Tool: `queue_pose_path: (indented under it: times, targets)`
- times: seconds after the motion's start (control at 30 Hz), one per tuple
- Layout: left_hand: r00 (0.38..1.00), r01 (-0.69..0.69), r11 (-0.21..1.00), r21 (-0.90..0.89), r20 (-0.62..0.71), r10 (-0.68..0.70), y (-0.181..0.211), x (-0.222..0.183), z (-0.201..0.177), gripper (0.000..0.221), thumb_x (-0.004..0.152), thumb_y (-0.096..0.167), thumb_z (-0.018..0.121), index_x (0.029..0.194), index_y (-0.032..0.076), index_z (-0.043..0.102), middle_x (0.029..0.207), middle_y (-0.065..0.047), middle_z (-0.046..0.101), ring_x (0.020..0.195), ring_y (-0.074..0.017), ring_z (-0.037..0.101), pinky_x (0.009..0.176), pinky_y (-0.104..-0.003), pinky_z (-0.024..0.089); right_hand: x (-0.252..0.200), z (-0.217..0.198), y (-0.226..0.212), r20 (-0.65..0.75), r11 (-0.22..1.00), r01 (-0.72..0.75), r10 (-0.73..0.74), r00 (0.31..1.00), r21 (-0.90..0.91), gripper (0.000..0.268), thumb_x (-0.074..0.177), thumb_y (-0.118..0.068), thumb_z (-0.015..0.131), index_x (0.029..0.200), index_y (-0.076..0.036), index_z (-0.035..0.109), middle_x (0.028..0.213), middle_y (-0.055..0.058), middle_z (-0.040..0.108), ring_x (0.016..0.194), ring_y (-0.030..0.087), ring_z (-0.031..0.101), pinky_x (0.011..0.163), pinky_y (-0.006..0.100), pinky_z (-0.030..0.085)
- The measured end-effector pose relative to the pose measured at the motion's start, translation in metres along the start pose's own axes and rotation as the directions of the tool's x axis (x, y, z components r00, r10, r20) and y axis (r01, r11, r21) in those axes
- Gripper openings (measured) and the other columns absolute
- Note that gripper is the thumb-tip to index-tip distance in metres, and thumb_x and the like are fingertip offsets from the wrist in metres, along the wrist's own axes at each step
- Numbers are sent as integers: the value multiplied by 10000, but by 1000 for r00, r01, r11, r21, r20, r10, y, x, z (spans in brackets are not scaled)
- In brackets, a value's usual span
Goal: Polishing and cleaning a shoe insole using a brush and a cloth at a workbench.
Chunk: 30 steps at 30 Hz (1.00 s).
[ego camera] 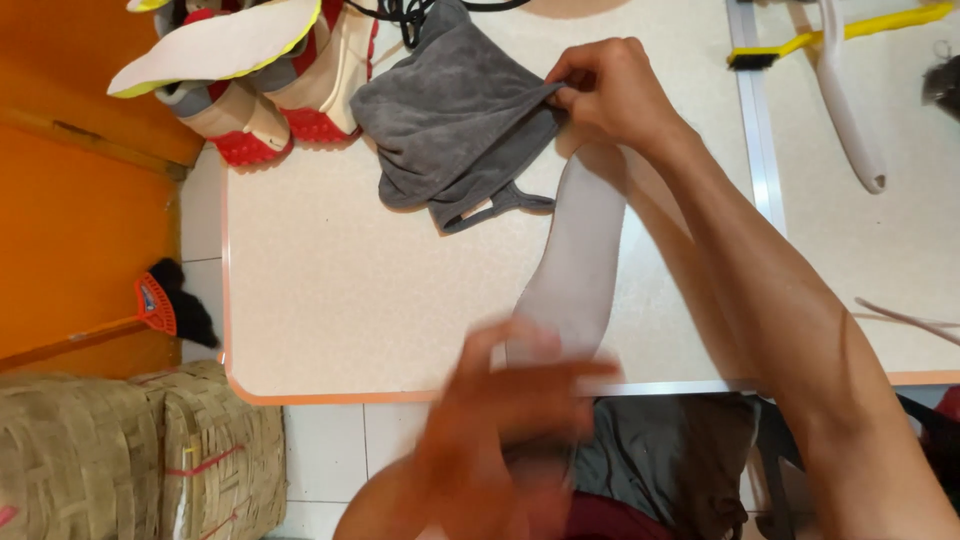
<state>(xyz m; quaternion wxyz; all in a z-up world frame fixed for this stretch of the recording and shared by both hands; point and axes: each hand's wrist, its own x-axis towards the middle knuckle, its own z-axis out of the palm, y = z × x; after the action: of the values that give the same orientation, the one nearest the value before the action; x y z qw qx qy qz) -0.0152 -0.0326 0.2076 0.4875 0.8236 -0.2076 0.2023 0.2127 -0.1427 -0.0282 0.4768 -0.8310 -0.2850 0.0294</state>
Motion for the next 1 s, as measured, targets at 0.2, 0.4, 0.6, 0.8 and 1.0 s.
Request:
queue_pose_path:
  times: [0.2,0.4,0.6,0.8,1.0]
  targets:
    - [985,41,982,187,156,-71,-166,-87,46,481,1112,29,393,1576,25,270,1168,-79,670,1090,-244,649,1095,-402,466,9,-22,-3,-80,963,-59,83,993,262,132,920,43,661,977,-59,723,715,51,681,531,74,558,510,221,448]
    - [957,-70,880,470,279,-73,-174,-76,63,712,916,-59,443,1604,63,304,970,-40,618,872,-286,586,879,-378,451,-5,-39,3,-81,815,-339,422,903,471,90,898,-26,699,943,-99,670,607,92,627,493,120,601,461,216,440]
    - [858,363,822,439,185,-478,-157,-84,77,667,1002,205,568,1588,112,263,763,9,599,561,-279,609,535,-434,498,-25,-49,-12,31,809,-346,378,925,476,103,952,-58,735,922,-93,643,685,83,687,603,131,665,697,232,575]
    - [776,535,817,215,258,-576,-149,-85,70,788,906,121,636,1576,172,223,856,63,692,598,-166,623,621,-365,515,-27,-65,-4,266,745,-402,304,915,533,285,849,29,753,1072,-100,631,959,46,754,902,121,744,928,237,596]
    - [733,680,727,-92,109,-672,-125,-125,54,780,944,79,661,1577,175,216,854,-11,708,1267,-210,654,770,-264,542,-34,-54,-9,90,728,-289,300,950,621,96,930,14,714,950,-62,659,896,114,763,874,156,776,911,307,696]
